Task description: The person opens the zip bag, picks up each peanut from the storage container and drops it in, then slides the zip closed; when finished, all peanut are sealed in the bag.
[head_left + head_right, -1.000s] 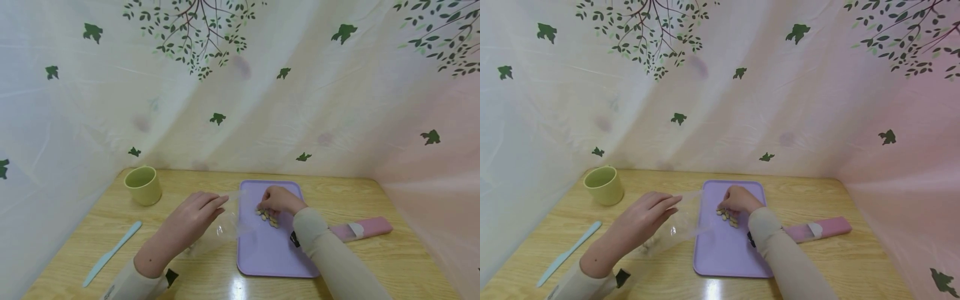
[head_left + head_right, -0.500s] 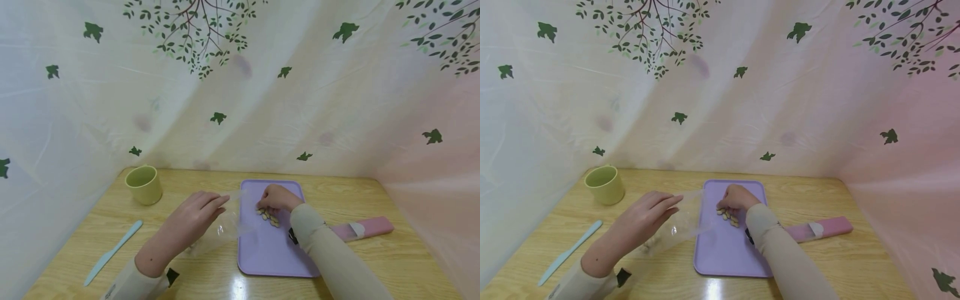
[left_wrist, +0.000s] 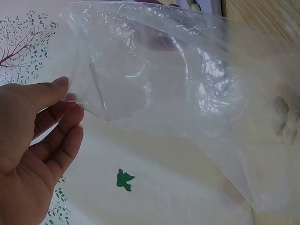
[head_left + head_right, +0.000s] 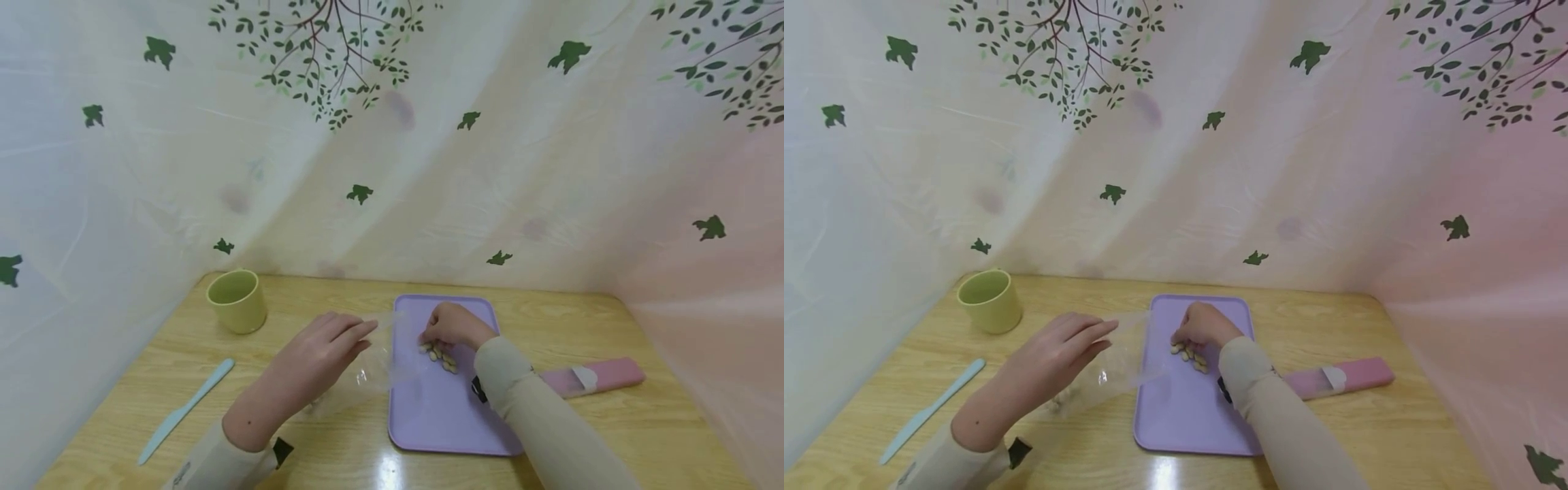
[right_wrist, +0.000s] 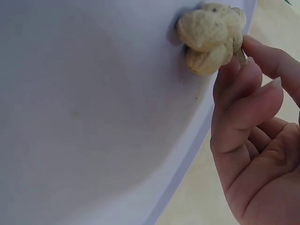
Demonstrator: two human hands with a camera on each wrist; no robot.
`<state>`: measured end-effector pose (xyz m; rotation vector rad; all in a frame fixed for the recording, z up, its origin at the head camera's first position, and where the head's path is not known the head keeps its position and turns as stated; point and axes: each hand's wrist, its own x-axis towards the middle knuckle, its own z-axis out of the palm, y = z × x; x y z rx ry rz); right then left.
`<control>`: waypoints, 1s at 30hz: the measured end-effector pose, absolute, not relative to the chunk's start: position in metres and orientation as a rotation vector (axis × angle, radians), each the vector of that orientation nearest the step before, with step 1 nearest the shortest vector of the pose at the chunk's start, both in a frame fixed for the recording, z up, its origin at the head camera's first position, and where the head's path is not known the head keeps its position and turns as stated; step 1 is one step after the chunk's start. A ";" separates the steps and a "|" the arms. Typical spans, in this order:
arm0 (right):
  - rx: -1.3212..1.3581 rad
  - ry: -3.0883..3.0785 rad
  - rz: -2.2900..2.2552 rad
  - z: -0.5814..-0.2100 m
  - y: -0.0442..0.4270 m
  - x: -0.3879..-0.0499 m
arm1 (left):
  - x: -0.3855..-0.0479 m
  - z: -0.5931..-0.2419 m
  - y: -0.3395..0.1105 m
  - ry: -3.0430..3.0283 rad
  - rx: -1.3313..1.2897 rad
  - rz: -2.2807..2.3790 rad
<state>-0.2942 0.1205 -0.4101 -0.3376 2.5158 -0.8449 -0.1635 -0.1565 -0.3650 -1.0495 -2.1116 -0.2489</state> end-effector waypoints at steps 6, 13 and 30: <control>-0.355 2.543 -0.904 -0.405 0.128 -0.288 | -0.162 -0.365 -0.155 -2.144 -1.034 -0.257; -0.353 2.569 -0.958 -0.384 0.140 -0.281 | -0.164 -0.365 -0.155 -2.089 -1.050 -0.253; -0.475 2.619 -1.158 -0.313 0.144 -0.224 | -0.163 -0.364 -0.156 -2.108 -1.023 -0.269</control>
